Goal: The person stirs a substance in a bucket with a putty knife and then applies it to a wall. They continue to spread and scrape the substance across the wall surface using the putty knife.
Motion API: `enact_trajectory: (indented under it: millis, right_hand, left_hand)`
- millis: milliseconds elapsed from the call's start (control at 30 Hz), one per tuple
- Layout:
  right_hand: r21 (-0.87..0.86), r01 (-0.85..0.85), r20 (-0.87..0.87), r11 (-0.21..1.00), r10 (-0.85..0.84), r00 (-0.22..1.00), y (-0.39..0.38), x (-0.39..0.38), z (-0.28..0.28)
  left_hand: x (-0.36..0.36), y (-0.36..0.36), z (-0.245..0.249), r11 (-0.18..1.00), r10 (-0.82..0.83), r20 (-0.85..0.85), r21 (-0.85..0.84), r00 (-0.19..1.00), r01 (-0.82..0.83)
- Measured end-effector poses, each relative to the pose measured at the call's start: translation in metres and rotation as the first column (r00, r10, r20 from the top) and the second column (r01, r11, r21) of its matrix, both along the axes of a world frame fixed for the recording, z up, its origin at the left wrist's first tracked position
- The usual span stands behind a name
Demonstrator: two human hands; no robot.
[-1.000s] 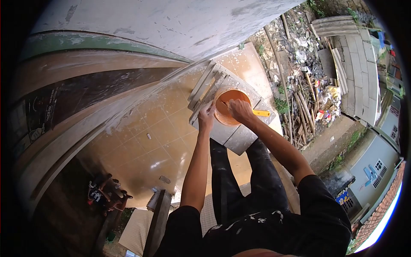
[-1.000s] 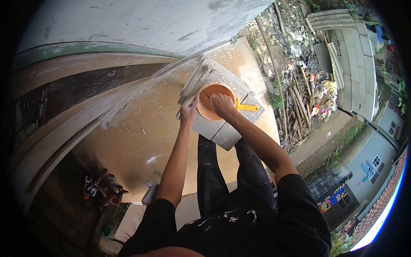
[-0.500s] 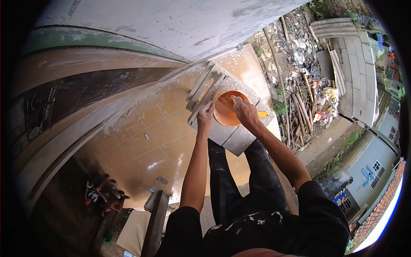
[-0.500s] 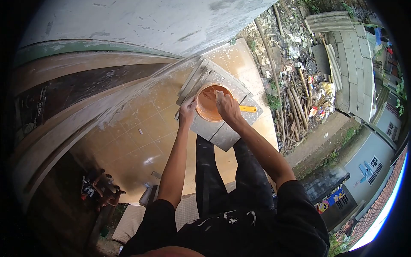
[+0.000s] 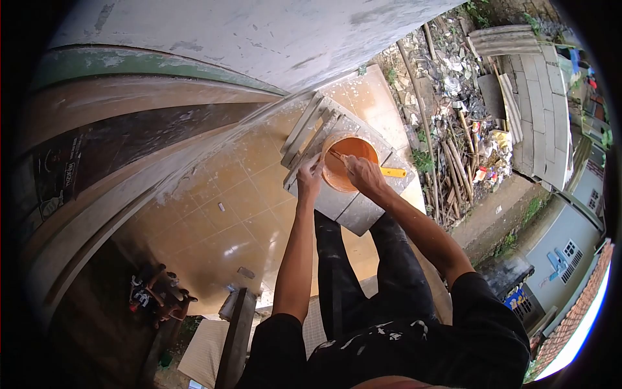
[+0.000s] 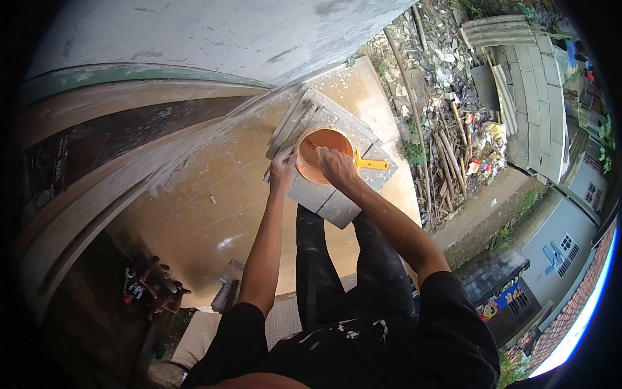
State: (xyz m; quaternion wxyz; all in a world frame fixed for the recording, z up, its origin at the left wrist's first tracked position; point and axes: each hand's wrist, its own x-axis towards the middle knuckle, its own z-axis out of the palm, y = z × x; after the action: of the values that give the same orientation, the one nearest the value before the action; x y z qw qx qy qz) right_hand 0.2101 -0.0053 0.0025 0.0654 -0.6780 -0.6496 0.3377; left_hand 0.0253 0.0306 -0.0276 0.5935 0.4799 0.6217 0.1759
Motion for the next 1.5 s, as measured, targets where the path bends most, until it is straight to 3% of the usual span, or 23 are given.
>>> enact_trajectory:
  millis: [67,133,233,300,400,500,600,700,833,1100,1367,1433,1500]
  right_hand:
    - [-0.02,-0.08,-0.026,0.997,0.079,0.997,0.001,0.0,0.006]
    - [-0.02,0.09,0.029,0.996,-0.09,0.996,0.005,0.0,0.001]
    - [0.087,0.128,0.073,0.988,-0.134,0.988,0.012,0.005,-0.023]
    - [0.125,0.075,0.058,0.989,-0.082,0.995,0.011,0.003,-0.03]
    - [0.018,0.036,0.039,0.999,-0.036,0.999,0.013,0.002,-0.022]
    - [-0.026,-0.033,-0.044,0.999,0.032,0.999,0.012,0.012,-0.016]
    - [0.205,-0.093,-0.106,0.974,0.116,0.988,0.003,0.011,-0.008]
    - [0.216,-0.014,-0.02,0.976,0.019,1.0,0.009,0.009,-0.011]
    - [0.182,-0.034,0.043,0.983,0.026,0.999,0.018,0.01,-0.024]
    - [0.219,-0.16,-0.096,0.963,0.184,0.978,0.022,0.024,-0.037]
    - [0.085,-0.172,-0.019,0.981,0.174,0.985,0.018,0.011,-0.016]
    - [0.062,-0.08,0.048,0.995,0.077,0.996,0.022,0.011,-0.013]
    - [0.036,-0.088,0.073,0.995,0.085,0.994,0.021,0.01,-0.017]
  left_hand:
    - [-0.002,-0.004,-0.009,0.999,0.024,0.047,0.02,0.999,-0.025]
    - [-0.002,-0.002,-0.007,1.0,0.025,0.053,0.009,0.998,-0.025]
    - [-0.001,-0.002,-0.004,1.0,0.029,0.063,-0.003,0.998,-0.029]
    - [-0.001,-0.001,-0.001,0.999,0.036,0.07,-0.004,0.997,-0.036]
    - [-0.003,-0.001,0.0,1.0,-0.019,0.026,0.003,0.999,0.019]
    - [-0.001,-0.008,-0.015,0.996,0.068,0.074,0.049,0.995,-0.072]
    - [0.0,-0.006,-0.012,0.996,0.088,0.084,0.022,0.993,-0.09]
    - [-0.001,-0.005,-0.004,0.998,0.036,0.004,0.042,0.999,-0.036]
    - [-0.001,-0.006,-0.011,0.997,0.068,0.063,0.033,0.996,-0.07]
    - [-0.002,-0.005,-0.009,0.998,0.059,0.061,0.035,0.996,-0.061]
    - [-0.001,0.0,0.001,0.999,0.043,0.062,0.008,0.997,-0.043]
    - [-0.001,0.004,0.008,0.999,0.036,0.065,0.014,0.997,-0.037]
    - [-0.001,0.004,0.009,1.0,0.01,0.021,-0.005,1.0,-0.01]
